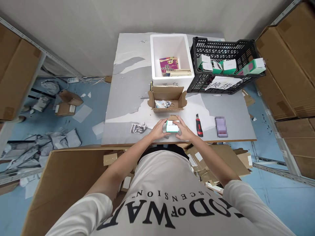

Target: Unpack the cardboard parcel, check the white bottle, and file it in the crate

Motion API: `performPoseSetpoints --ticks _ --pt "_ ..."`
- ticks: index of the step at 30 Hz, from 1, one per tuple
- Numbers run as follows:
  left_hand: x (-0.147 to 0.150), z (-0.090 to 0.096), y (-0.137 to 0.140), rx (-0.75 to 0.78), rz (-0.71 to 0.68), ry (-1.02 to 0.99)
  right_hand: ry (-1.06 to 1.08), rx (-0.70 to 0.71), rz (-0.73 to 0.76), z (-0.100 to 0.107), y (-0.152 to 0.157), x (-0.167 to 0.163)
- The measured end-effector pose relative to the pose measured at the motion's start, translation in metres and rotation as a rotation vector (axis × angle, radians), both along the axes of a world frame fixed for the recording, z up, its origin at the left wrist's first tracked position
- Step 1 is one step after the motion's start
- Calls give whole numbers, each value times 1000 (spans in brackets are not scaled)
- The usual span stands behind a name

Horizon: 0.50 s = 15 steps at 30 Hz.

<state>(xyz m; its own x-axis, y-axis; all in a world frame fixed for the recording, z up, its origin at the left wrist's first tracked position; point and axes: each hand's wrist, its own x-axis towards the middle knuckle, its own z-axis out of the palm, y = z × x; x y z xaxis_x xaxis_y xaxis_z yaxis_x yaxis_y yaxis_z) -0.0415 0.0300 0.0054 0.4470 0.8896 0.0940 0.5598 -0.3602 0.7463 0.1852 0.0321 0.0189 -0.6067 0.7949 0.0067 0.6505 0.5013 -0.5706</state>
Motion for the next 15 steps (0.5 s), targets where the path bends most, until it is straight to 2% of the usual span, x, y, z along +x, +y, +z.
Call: performPoseSetpoints --ticks 5,8,12,15 --pt "0 18 -2 175 -57 92 -30 131 -43 12 -8 10" --pt "0 32 2 296 -196 164 -77 233 -51 8 -16 10" --pt "0 43 16 408 -427 322 -79 457 77 1 -22 7" --pt "2 44 27 494 -552 392 -148 512 216 11 -14 6"
